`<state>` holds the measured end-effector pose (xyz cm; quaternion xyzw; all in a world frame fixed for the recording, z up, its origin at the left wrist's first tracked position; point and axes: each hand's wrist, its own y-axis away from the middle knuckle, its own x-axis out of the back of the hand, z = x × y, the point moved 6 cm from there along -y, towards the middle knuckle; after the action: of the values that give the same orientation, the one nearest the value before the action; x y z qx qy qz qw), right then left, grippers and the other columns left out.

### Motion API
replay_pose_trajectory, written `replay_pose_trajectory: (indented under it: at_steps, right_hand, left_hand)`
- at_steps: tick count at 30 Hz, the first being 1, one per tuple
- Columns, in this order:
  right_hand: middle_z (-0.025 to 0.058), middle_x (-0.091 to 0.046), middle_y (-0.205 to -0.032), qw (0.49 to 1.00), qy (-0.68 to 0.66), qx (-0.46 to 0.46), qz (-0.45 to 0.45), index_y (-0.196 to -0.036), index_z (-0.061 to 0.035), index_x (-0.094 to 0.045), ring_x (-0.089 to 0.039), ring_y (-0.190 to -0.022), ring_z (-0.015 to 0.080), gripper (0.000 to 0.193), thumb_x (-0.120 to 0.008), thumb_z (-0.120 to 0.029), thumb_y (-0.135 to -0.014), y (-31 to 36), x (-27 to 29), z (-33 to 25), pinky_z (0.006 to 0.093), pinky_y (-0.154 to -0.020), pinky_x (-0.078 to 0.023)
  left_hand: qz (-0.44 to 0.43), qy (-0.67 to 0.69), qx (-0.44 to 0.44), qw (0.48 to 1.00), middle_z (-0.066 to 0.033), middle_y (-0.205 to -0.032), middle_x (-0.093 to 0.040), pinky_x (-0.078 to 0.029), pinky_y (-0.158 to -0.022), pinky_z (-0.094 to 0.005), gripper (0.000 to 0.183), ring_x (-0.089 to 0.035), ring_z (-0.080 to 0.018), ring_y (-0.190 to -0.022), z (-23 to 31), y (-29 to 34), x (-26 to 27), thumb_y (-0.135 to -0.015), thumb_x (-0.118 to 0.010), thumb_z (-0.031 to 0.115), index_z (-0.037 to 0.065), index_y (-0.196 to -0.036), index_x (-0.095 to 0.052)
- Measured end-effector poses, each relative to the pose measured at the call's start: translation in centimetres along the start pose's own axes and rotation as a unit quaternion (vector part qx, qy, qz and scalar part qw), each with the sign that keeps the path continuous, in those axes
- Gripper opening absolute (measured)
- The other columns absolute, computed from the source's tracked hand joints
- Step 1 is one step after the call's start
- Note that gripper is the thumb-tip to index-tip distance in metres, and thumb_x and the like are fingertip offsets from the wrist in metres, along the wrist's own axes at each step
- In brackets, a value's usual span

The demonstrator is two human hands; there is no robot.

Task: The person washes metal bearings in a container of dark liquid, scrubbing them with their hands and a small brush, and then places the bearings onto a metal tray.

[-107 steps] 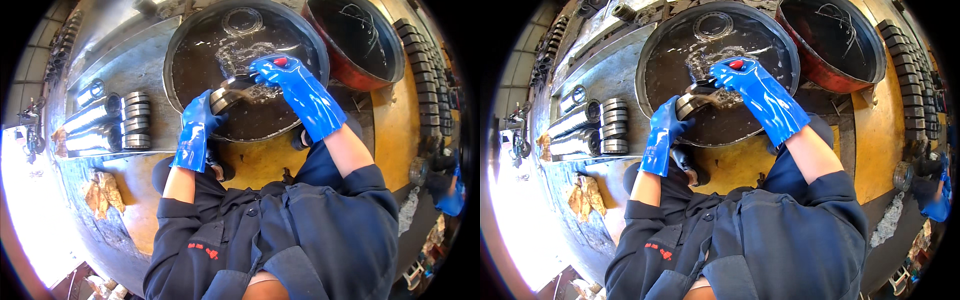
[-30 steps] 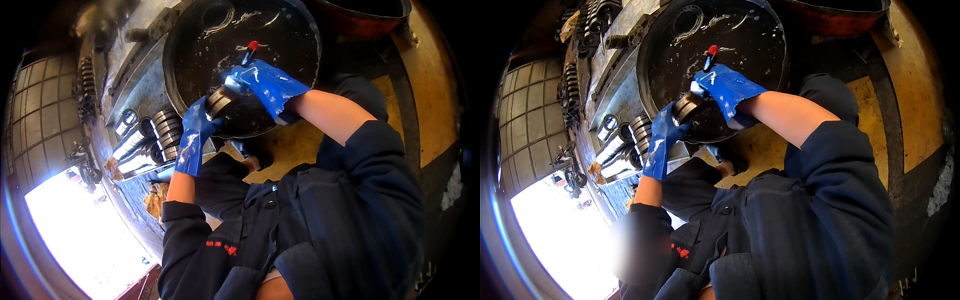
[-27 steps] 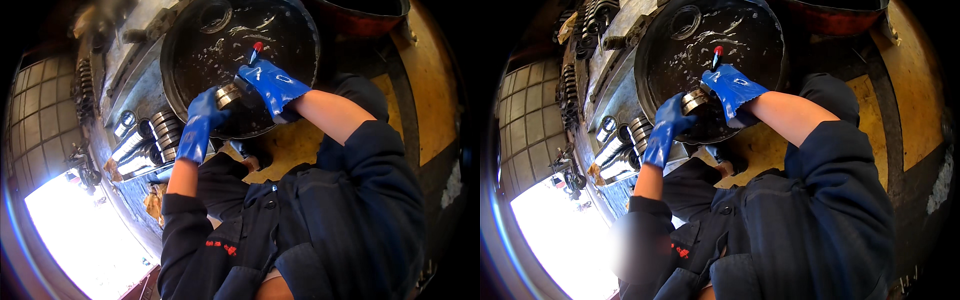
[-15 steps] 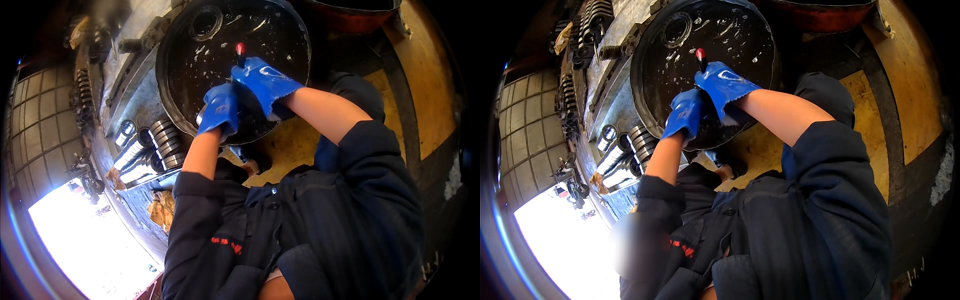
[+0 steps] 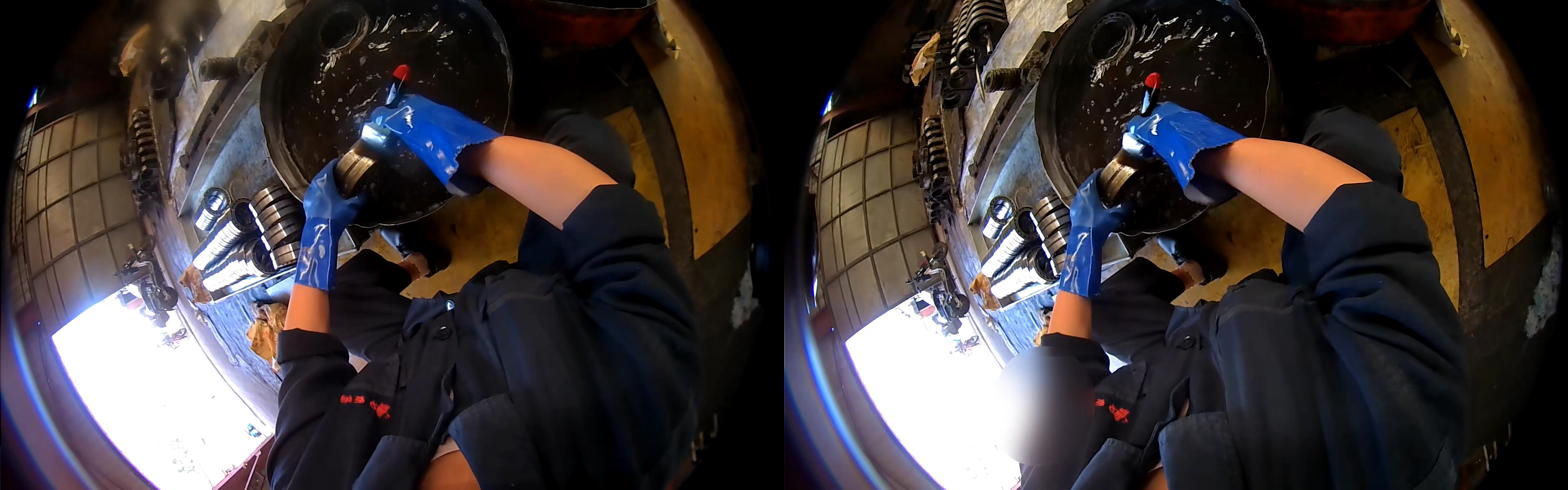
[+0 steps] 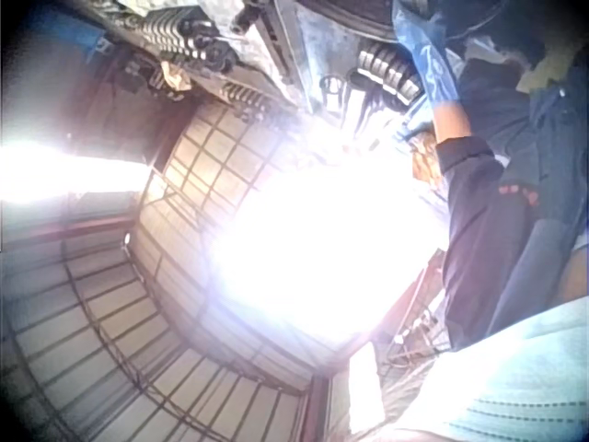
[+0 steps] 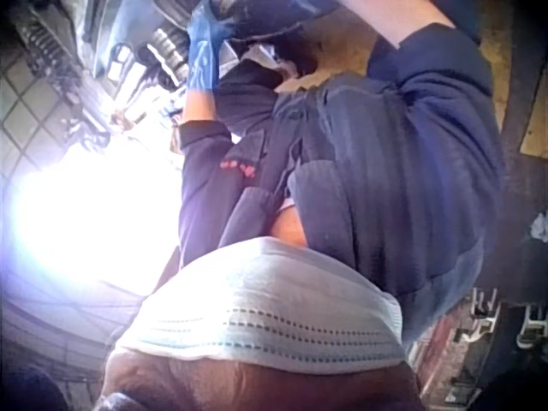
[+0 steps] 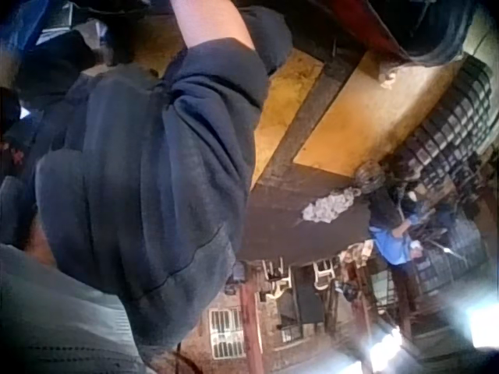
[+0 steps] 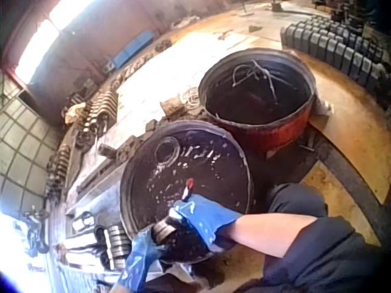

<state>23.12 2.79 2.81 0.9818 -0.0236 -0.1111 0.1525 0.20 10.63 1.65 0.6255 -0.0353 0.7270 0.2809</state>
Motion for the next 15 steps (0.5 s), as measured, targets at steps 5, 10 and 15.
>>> replay_pose_trajectory:
  at_steps: [5,10,15]
  right_hand:
    - [0.0140,-0.070,-0.083,0.998,-0.040,-0.023,0.049,-0.096,0.0021,-0.075,-0.063,-0.078,0.0194,0.035,-0.066,-0.032,-0.096,-5.6,3.0,7.9,0.0401,-0.073,-0.050]
    - [0.0158,-0.073,-0.087,0.992,-0.026,0.021,0.122,-0.102,0.0044,-0.073,-0.068,-0.082,0.0217,0.036,-0.070,-0.031,-0.096,-7.8,5.8,7.5,0.0397,-0.078,-0.053]
    - [0.0241,-0.077,-0.105,0.948,0.176,0.056,0.260,-0.114,0.0046,-0.075,-0.075,-0.100,0.0361,0.047,-0.070,-0.039,-0.096,-8.5,9.5,1.1,0.0447,-0.092,-0.057]
  left_hand:
    - [-0.006,0.084,-0.013,0.996,-0.0148,-0.119,-0.079,-0.060,-0.099,-0.0392,0.066,-0.077,-0.0285,-0.108,-0.4,-1.7,-1.4,-0.073,-0.090,0.032,0.007,-0.131,-0.071]
    - [-0.036,0.110,0.203,0.972,-0.0177,-0.120,-0.078,-0.060,-0.099,-0.0403,0.056,-0.076,-0.0278,-0.110,-0.1,-1.6,-1.5,-0.079,-0.087,0.029,0.002,-0.126,-0.072]
    - [0.005,0.373,0.282,0.884,-0.0147,-0.110,-0.078,-0.058,-0.088,-0.0397,0.058,-0.074,-0.0239,-0.099,-7.8,-2.1,-5.5,-0.082,-0.084,0.030,-0.002,-0.129,-0.070]
